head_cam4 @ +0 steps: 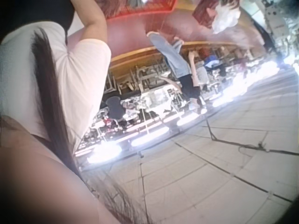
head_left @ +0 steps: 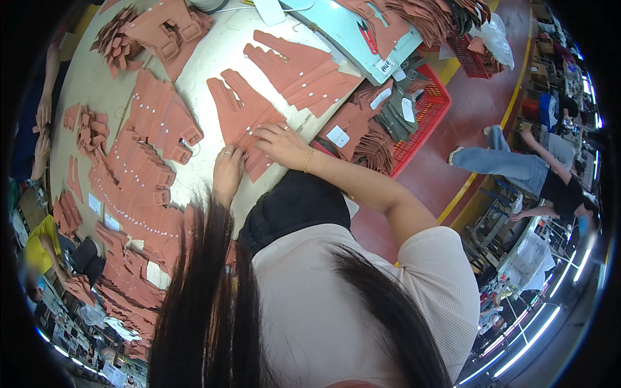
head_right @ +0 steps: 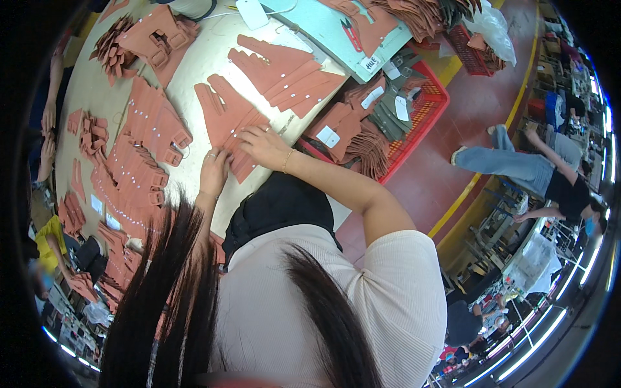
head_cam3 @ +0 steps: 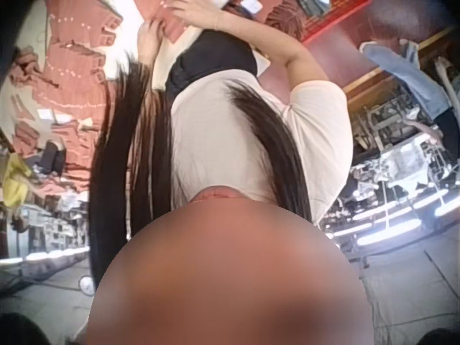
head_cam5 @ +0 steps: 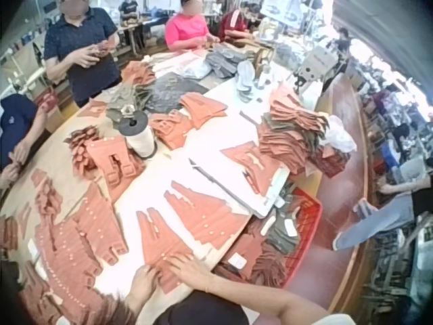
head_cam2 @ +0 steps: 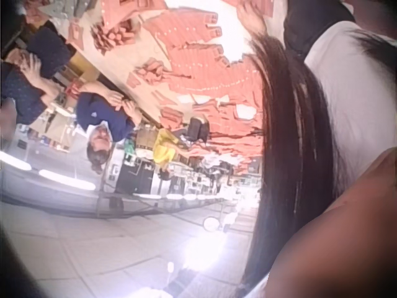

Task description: The person sorts and stacks reddish-brown fabric pieces on a work table. They pick up pieces, align them, and place them into neat piles, occasionally moving other pieces aside to reach the work area.

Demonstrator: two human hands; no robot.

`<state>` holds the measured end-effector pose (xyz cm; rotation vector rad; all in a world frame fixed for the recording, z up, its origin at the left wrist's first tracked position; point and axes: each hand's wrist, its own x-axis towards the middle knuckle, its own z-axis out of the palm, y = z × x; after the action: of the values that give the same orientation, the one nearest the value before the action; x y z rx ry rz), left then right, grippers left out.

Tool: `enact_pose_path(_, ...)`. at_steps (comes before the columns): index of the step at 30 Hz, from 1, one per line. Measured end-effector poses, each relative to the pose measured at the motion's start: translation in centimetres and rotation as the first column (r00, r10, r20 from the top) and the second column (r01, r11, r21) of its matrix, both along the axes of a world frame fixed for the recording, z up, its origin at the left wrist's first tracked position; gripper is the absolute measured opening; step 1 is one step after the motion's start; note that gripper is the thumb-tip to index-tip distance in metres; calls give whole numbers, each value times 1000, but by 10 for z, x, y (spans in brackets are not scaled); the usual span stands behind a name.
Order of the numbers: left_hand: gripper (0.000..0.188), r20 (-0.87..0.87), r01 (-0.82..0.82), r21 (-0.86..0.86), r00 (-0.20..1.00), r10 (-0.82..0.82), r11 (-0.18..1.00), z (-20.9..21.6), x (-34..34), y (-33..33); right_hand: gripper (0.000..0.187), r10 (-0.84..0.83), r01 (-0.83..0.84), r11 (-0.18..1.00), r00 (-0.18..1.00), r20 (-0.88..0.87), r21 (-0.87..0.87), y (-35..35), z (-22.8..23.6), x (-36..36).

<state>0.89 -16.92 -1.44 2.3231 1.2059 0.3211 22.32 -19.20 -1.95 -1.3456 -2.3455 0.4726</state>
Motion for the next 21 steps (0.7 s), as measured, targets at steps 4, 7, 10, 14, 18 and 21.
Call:
enact_pose_path(4, 9, -32, 29, -70, 999, -32, 997, 1, 1, 9, 28, -6, 6, 1000, 1000, 1, -13, 1, 1, 0)
enact_pose_path(7, 8, -20, 23, -81, 999, -25, 996, 0, 2, 10, 30, -1, 1, 1000, 1000, -4, -13, 2, 1, 0)
enact_pose_path(10, 9, -2, -11, -67, 1000, 10, 998, -1, 1, 4, 30, 2, -2, 1000, 1000, -10, -11, 3, 2, 1)
enact_pose_path(14, 14, 39, -26, 11, 999, 25, 1000, -1, -2, -4, 24, 10, -9, 1000, 999, -36, 23, 4, 3, 2)
enact_pose_path(18, 14, 108, -66, -9, 992, 67, 998, 0, -4, -4, 26, 22, -22, 1000, 998, -53, 6, 6, 4, 3)
enact_pose_path(21, 13, 126, -92, -72, 987, 101, 993, 0, -3, -2, 27, 30, -30, 1000, 998, -53, -4, 7, 4, 3)
